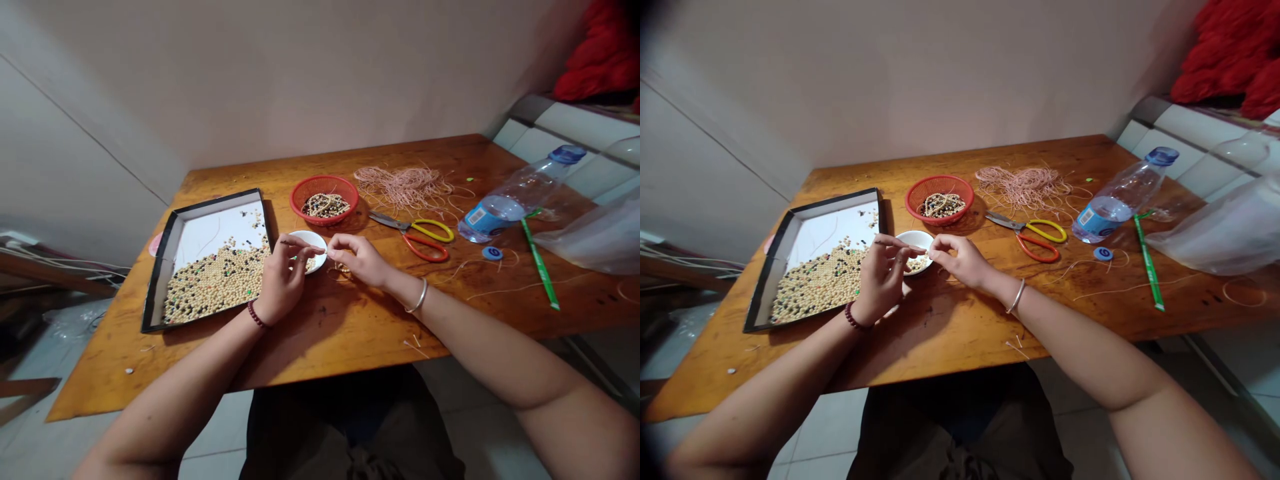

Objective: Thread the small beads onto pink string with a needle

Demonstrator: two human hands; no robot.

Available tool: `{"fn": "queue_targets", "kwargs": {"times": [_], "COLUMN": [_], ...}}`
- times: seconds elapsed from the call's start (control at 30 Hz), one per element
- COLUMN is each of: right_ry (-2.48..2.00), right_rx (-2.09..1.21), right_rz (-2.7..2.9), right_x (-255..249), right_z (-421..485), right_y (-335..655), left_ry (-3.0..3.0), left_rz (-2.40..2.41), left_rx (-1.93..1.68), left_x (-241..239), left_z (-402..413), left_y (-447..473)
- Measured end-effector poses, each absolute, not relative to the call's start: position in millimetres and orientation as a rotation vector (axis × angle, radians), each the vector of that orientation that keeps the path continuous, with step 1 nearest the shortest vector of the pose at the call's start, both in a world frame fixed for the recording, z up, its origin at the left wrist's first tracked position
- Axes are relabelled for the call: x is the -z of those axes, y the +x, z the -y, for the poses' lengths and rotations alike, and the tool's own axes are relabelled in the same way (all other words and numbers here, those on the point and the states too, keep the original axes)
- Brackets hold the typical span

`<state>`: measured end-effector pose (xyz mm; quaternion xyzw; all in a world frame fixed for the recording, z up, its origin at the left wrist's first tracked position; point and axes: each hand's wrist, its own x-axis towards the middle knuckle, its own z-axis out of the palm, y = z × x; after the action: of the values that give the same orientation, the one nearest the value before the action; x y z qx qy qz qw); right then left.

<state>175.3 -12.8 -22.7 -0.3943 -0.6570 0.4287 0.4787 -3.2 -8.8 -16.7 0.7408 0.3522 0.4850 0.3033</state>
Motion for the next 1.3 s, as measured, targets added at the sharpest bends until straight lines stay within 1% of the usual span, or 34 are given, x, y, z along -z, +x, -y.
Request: {"fn": "queue_targets", "kwargs": {"times": [0.13,0.4,0.57,0.87,1.0,1.3], "right_ry": [-0.953,-0.985,-0.975,-0.930,-0.946,-0.957], "right_rx": [-1.140,-1.034,-1.135,-1.212,-1.176,-0.972], "right_rz": [1.589,1.621,1.576,1.530,1.567,1.679], "right_x": [23.3,20.9,24.5,22.7,23.6,27.7], "right_z": [13.4,15.3,14.0,14.7,14.0,11.9], "right_y": [175.7,173.0,174.1,173.3,173.0,174.6], "left_ry": [1.951,1.983,1.925,1.863,1.828,1.681], "left_rz": [-0.939,-0.960,-0.958,-0.998,-1.004,-1.033], "left_rx": [-1.318,-1.311,-1.348,-1.442,-1.430,-1.450], "left_x": [18.8,17.1,17.1,16.3,15.7,14.5], "left_z": [6.8,7.2,5.6,1.4,-0.1,-1.0], "left_y": [-4.4,-4.8,-4.2,-4.8,-5.1,-4.5]}}
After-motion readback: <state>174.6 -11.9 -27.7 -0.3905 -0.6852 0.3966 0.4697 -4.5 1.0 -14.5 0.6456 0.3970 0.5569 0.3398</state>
